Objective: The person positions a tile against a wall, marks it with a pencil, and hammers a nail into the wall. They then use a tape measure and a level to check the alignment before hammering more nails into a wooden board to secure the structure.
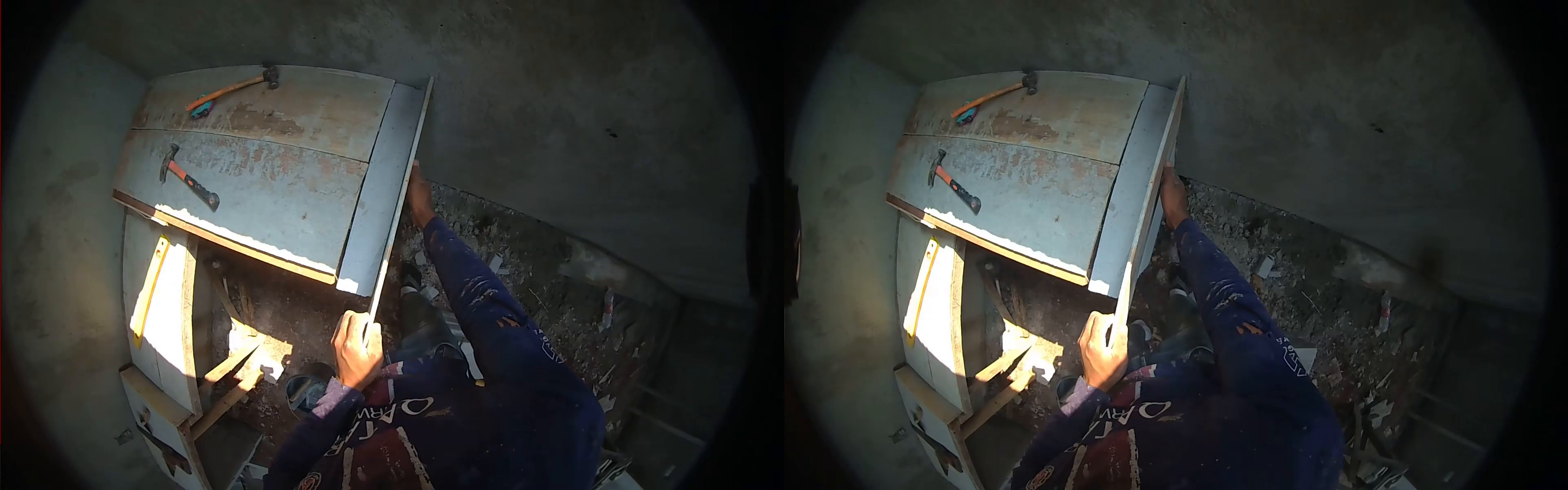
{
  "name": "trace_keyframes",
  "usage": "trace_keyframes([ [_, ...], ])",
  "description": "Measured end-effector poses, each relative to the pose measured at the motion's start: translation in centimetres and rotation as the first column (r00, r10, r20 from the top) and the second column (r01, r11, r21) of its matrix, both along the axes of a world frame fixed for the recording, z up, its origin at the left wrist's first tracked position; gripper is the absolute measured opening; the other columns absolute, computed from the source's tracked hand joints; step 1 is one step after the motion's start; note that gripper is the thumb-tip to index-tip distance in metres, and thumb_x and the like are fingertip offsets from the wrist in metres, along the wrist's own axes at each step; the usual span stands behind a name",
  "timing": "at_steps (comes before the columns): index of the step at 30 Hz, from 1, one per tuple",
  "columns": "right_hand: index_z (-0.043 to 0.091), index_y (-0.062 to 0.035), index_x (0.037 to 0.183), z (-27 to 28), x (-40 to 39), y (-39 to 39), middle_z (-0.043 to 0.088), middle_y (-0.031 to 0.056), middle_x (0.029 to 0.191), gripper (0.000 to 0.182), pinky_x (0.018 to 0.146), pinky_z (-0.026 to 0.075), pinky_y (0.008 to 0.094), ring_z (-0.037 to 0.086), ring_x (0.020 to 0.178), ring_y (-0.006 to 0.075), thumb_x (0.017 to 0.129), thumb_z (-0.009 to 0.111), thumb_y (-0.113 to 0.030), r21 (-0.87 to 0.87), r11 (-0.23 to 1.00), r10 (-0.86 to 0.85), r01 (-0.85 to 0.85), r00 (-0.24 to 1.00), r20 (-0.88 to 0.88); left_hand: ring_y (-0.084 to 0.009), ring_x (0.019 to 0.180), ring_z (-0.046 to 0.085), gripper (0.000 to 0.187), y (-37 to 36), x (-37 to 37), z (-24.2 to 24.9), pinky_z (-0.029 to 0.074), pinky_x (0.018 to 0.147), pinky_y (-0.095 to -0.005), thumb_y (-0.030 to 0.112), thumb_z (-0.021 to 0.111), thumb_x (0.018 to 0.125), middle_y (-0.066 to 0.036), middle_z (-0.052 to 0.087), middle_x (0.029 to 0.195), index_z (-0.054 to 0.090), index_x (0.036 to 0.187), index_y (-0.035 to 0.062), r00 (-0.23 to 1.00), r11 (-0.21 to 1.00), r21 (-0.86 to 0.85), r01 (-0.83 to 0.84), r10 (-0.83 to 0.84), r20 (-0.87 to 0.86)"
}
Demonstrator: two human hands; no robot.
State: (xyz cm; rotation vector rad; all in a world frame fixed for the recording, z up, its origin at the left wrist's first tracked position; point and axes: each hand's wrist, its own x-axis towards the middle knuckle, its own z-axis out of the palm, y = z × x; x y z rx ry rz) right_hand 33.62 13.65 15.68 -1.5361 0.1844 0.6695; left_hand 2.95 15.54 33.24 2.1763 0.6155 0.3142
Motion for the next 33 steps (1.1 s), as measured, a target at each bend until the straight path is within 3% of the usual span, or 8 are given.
trace_keyframes([
  [8,0.050,0.0041,0.140,1.2,0.6,-0.3,0.055,0.0238,0.138,0.074,0.105,0.040,0.0402,0.054,0.126,0.0356,0.104,0.031,-0.057,-0.142,0.988,0.065,-0.059,0.997,0.035,-0.0399,0.077,0.057,0.009,-0.3,0.1,-1.8,0.048,0.068,-0.0449,0.003,0.062,0.085,-0.019,0.054,0.085,0.057,0.091,-0.0001,0.998,0.997,-0.048,-0.057,0.057,0.004],
  [11,0.057,0.0064,0.131,2.3,1.5,-0.2,0.061,0.0259,0.129,0.071,0.099,0.044,0.0431,0.059,0.118,0.0396,0.104,0.030,-0.054,-0.356,0.921,0.161,-0.155,0.987,-0.011,-0.0398,0.075,0.057,0.007,-0.3,0.2,-2.0,0.047,0.067,-0.0451,0.003,0.061,0.085,-0.019,0.054,0.084,0.056,0.090,-0.0006,0.999,0.998,-0.042,-0.047,0.047,0.007],
  [18,0.060,0.0123,0.121,1.6,3.2,0.8,0.063,0.0293,0.122,0.069,0.095,0.044,0.0453,0.061,0.113,0.0412,0.103,0.033,-0.048,-0.260,0.965,0.030,-0.031,1.000,-0.010,-0.0383,0.075,0.058,0.011,-0.1,0.2,-2.2,0.048,0.067,-0.0434,0.001,0.063,0.082,-0.018,0.054,0.083,0.057,0.091,-0.0001,0.996,0.996,-0.061,-0.068,0.071,0.061],
  [21,0.060,0.0124,0.123,2.3,2.2,0.3,0.062,0.0284,0.124,0.068,0.097,0.043,0.0448,0.060,0.115,0.0393,0.103,0.034,-0.048,-0.238,0.970,0.029,-0.047,0.997,-0.075,-0.0303,0.075,0.064,0.017,0.1,0.4,-1.6,0.051,0.069,-0.0380,0.002,0.070,0.080,-0.013,0.060,0.083,0.061,0.094,0.0000,0.993,0.991,-0.070,-0.117,0.117,-0.006],
  [24,0.058,0.0122,0.126,1.3,3.3,0.5,0.062,0.0264,0.127,0.067,0.098,0.043,0.0443,0.059,0.117,0.0370,0.103,0.034,-0.046,-0.251,0.966,0.044,-0.058,0.997,-0.062,-0.0233,0.085,0.069,0.034,0.6,0.5,-1.0,0.055,0.078,-0.0337,0.008,0.078,0.076,-0.011,0.066,0.092,0.064,0.105,0.0006,0.988,0.954,-0.259,-0.152,0.136,-0.077],
  [28,0.060,0.0113,0.121,0.6,3.5,0.2,0.063,0.0233,0.123,0.065,0.095,0.043,0.0447,0.060,0.111,0.0337,0.104,0.036,-0.046,-0.200,0.978,0.034,-0.050,0.996,-0.083,-0.0242,0.088,0.069,0.052,1.3,1.2,0.6,0.055,0.080,-0.0358,0.016,0.085,0.070,-0.012,0.067,0.097,0.062,0.115,-0.0003,0.981,0.940,-0.302,-0.161,0.120,-0.150],
  [30,0.055,0.0060,0.127,0.3,4.2,-0.4,0.062,0.0194,0.120,0.050,0.097,0.047,0.0453,0.060,0.111,0.0300,0.101,0.049,-0.036,-0.162,0.981,0.085,-0.103,0.990,-0.114,-0.0249,0.088,0.068,0.054,1.6,1.5,1.1,0.055,0.080,-0.0362,0.018,0.085,0.070,-0.013,0.066,0.098,0.062,0.115,-0.0002,0.985,0.953,-0.270,-0.134,0.097,-0.145],
  [33,0.053,0.0052,0.129,-1.3,4.6,-0.9,0.063,0.0171,0.116,0.047,0.090,0.052,0.0436,0.062,0.107,0.0274,0.103,0.047,-0.033,-0.123,0.990,0.052,-0.071,0.987,-0.151,-0.0260,0.089,0.067,0.048,2.2,1.7,1.1,0.054,0.079,-0.0357,0.018,0.083,0.074,-0.014,0.066,0.101,0.063,0.113,-0.0008,0.989,0.942,-0.314,-0.118,0.084,-0.120],
])
